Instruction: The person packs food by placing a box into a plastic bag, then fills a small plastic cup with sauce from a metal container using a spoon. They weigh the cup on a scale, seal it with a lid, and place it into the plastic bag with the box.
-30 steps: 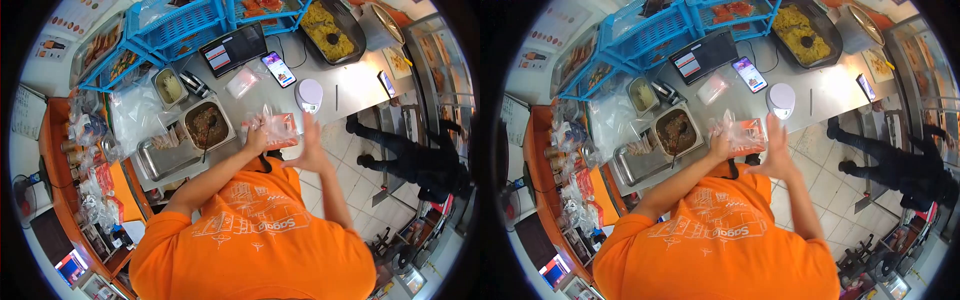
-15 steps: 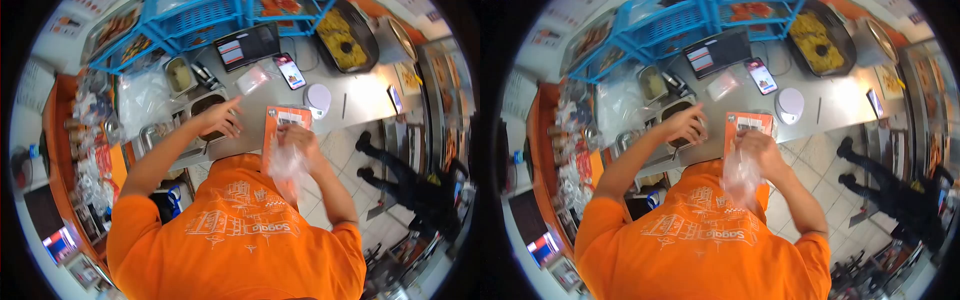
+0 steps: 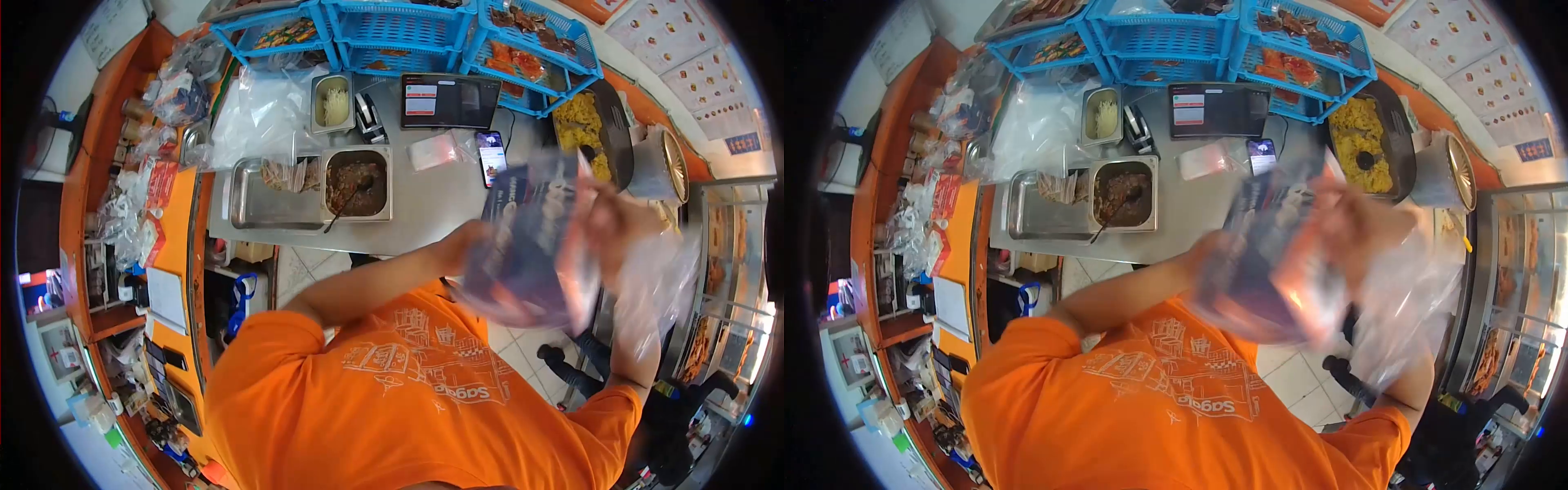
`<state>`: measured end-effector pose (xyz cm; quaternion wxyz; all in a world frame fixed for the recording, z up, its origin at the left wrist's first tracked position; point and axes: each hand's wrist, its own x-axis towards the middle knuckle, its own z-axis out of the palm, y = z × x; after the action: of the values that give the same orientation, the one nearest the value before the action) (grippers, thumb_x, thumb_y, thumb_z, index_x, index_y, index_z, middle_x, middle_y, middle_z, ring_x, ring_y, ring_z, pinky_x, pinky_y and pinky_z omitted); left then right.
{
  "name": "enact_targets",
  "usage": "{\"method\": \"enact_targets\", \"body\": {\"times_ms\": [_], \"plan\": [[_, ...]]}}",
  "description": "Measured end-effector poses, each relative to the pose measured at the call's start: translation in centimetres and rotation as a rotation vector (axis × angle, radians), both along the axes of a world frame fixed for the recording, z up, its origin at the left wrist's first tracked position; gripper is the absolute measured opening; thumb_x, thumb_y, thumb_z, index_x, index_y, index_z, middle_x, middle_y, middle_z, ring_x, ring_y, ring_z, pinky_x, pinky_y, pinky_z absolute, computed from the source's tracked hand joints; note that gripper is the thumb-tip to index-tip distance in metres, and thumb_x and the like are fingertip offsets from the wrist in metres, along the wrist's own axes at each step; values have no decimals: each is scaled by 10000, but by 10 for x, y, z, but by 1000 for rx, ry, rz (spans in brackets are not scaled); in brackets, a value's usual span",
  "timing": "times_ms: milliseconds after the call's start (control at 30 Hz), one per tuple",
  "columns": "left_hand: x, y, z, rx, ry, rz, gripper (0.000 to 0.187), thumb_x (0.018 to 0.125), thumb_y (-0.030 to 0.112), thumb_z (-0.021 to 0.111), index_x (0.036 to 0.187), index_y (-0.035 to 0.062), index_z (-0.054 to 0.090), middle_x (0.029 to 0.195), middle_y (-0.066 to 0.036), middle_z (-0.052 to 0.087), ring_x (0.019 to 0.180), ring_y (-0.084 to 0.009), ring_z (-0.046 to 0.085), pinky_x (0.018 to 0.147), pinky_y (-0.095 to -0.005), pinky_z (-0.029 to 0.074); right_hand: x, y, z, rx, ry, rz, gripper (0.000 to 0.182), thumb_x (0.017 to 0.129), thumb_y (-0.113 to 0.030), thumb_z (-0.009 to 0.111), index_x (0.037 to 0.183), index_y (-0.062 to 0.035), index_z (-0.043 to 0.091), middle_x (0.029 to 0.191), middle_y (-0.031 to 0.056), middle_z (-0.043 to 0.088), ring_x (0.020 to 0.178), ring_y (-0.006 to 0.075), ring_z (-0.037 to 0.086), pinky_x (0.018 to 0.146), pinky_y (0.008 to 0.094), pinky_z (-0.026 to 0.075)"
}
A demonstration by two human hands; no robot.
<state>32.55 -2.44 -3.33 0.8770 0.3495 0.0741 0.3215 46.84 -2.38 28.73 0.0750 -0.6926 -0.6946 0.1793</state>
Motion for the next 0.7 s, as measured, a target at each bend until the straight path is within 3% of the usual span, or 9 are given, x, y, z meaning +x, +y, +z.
{"method": "enact_targets", "body": {"times_ms": [67,100,167,200,267,367,433,600,700], "plan": [[6,-10,78,496,506,1025,345,879,313,710,1148,104,658,1090,18,642,1002,-198,609,934,-363,435,35,28,-14,49,222,9,558,939,-506,541,1233,-37,608,829,72,641,779,181,650,691,289,478],[-1,-16,102,493,513,1039,345,879,313,710,1148,104,658,1090,18,642,1002,-198,609,934,-363,435,41,44,-25,238,278,63,576,949,-520,513,1171,0,618,880,75,628,806,183,624,730,304,465],[-20,-28,131,1414,725,1169,475,768,344,810,1189,175,666,1087,36,636,1043,-203,587,924,-363,379,38,51,-25,425,335,128,609,959,-534,484,1110,38,627,931,78,614,833,186,597,770,319,453],[-7,-31,113,1540,366,1362,548,706,351,848,1210,222,675,1115,39,633,1059,-208,567,913,-347,348,29,46,-15,508,294,177,630,960,-563,461,984,44,627,980,92,609,859,212,586,808,345,440],[-7,-40,124,1391,487,1499,477,696,318,837,1136,197,702,1146,8,625,1105,-229,557,928,-383,356,22,34,-12,560,-31,306,721,962,-621,398,685,23,566,1118,120,573,938,283,536,876,386,411],[-16,3,209,1159,915,1389,404,640,192,797,1018,79,708,1207,-84,590,1163,-292,542,966,-476,392,21,45,-44,746,-158,525,689,968,-573,396,597,0,488,1170,124,535,1008,297,501,886,375,402],[-10,39,195,1214,808,1299,388,618,189,809,977,74,716,1221,-86,591,1174,-318,532,968,-479,403,11,59,-67,696,155,408,394,795,-320,687,1045,-39,568,1123,89,554,1080,315,489,942,435,347],[-12,64,128,890,859,1105,165,674,65,713,834,30,721,1035,-151,673,913,-343,658,781,-420,529,-2,98,-108,381,473,696,361,857,-173,632,1175,-33,535,1150,125,531,1064,290,513,947,363,416],[-27,50,83,473,983,826,132,752,69,664,861,8,702,750,-161,669,703,-324,681,643,-402,533,-18,144,-112,-425,354,1037,459,695,-88,765,1125,-86,608,1089,131,607,1038,274,591,878,385,468]]}}
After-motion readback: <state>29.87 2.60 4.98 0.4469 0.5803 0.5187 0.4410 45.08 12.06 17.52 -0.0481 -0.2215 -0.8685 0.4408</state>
